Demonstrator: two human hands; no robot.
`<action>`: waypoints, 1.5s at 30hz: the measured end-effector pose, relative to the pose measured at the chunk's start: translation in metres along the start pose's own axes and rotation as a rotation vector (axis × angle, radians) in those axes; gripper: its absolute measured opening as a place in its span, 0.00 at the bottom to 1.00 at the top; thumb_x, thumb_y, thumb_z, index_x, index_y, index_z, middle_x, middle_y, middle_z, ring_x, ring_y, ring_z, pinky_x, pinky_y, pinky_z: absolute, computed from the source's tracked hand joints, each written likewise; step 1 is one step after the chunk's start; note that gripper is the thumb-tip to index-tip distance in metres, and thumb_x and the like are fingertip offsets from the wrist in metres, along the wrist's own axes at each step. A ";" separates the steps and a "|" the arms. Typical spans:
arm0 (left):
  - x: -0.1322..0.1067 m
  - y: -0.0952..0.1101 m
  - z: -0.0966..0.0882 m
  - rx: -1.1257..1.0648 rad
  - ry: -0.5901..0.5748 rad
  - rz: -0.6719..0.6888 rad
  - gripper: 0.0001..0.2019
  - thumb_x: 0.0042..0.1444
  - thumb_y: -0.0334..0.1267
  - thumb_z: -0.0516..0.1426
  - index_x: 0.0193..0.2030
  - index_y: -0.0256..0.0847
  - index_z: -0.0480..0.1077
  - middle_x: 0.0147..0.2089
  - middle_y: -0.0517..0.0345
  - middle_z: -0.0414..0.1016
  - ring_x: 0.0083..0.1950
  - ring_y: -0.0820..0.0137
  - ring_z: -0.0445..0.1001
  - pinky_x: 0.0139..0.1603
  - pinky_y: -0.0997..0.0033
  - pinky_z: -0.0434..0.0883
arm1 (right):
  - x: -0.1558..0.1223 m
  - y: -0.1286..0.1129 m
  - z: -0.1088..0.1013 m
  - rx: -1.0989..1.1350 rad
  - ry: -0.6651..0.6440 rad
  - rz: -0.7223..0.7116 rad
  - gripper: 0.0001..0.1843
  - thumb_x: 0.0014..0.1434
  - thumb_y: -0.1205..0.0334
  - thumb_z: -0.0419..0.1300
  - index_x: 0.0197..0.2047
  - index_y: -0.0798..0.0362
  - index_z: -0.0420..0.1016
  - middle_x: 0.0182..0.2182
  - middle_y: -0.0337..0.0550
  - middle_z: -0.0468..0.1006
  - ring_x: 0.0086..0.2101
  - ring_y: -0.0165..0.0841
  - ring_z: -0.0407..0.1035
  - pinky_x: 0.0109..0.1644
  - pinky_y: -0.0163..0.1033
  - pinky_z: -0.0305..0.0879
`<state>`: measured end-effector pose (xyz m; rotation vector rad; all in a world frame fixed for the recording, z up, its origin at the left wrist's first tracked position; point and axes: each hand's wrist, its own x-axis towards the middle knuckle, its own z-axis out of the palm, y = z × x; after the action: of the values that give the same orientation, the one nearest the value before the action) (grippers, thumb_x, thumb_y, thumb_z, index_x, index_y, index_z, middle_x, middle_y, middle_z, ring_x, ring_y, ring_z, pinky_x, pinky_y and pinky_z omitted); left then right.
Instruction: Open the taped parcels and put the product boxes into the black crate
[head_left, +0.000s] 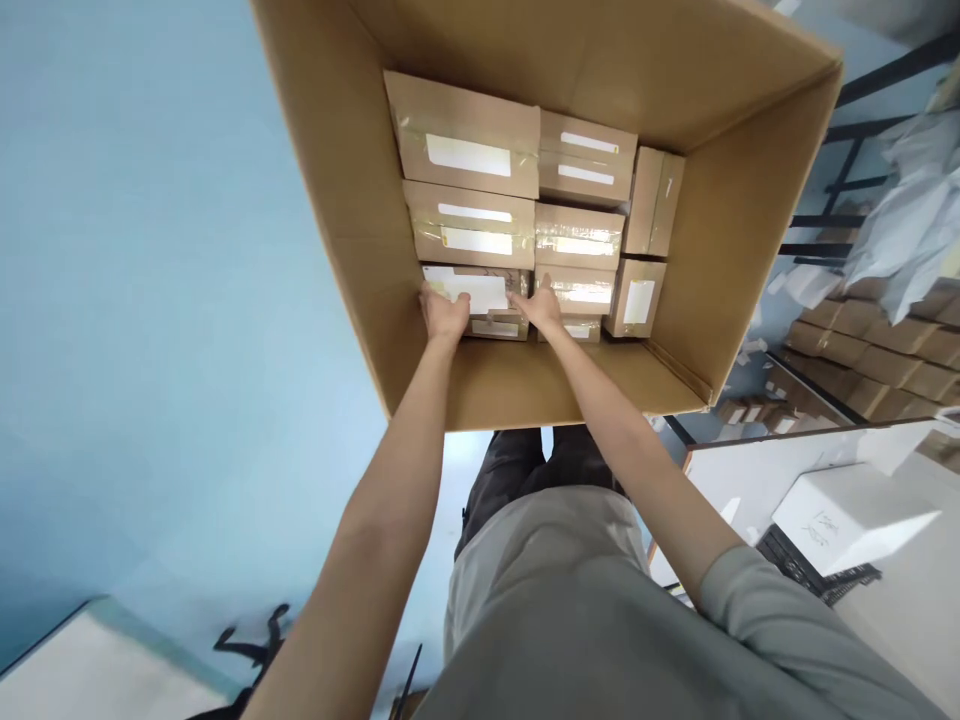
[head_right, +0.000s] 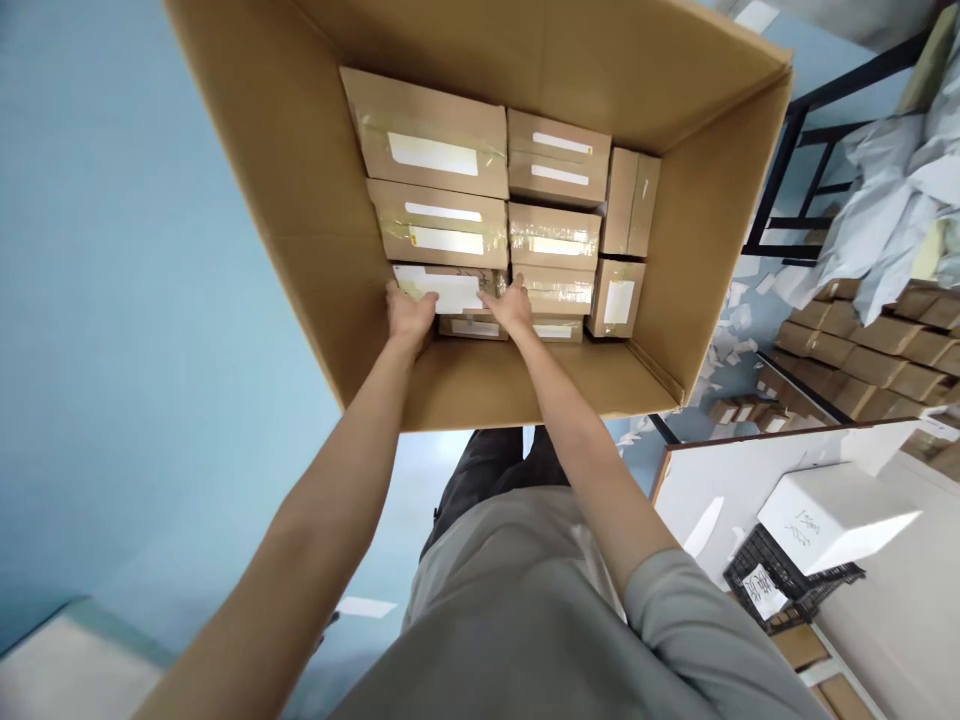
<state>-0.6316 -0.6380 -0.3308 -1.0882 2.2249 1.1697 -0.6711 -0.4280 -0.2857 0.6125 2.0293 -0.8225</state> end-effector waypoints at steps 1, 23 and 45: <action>0.001 -0.003 0.005 0.007 -0.006 -0.039 0.47 0.56 0.30 0.71 0.83 0.28 0.64 0.81 0.24 0.73 0.87 0.38 0.71 0.94 0.40 0.61 | 0.008 -0.002 0.007 0.000 -0.006 0.018 0.71 0.68 0.27 0.78 0.91 0.65 0.54 0.80 0.76 0.75 0.77 0.66 0.75 0.82 0.61 0.74; 0.028 0.029 0.001 -0.257 -0.053 -0.069 0.56 0.53 0.22 0.64 0.90 0.35 0.54 0.95 0.32 0.54 0.95 0.55 0.59 0.94 0.59 0.59 | 0.026 -0.008 0.007 0.402 -0.029 -0.133 0.65 0.72 0.38 0.75 0.95 0.58 0.50 0.81 0.57 0.78 0.83 0.46 0.68 0.89 0.53 0.63; -0.005 0.057 -0.032 -0.265 -0.066 -0.056 0.49 0.44 0.29 0.61 0.79 0.42 0.68 0.85 0.41 0.75 0.85 0.55 0.76 0.87 0.60 0.71 | -0.021 -0.023 -0.018 0.569 -0.061 -0.174 0.56 0.75 0.40 0.71 0.94 0.54 0.56 0.81 0.56 0.78 0.81 0.46 0.71 0.88 0.54 0.66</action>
<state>-0.6734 -0.6420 -0.2803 -1.1853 2.0172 1.4844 -0.6848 -0.4321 -0.2530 0.7115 1.8057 -1.5275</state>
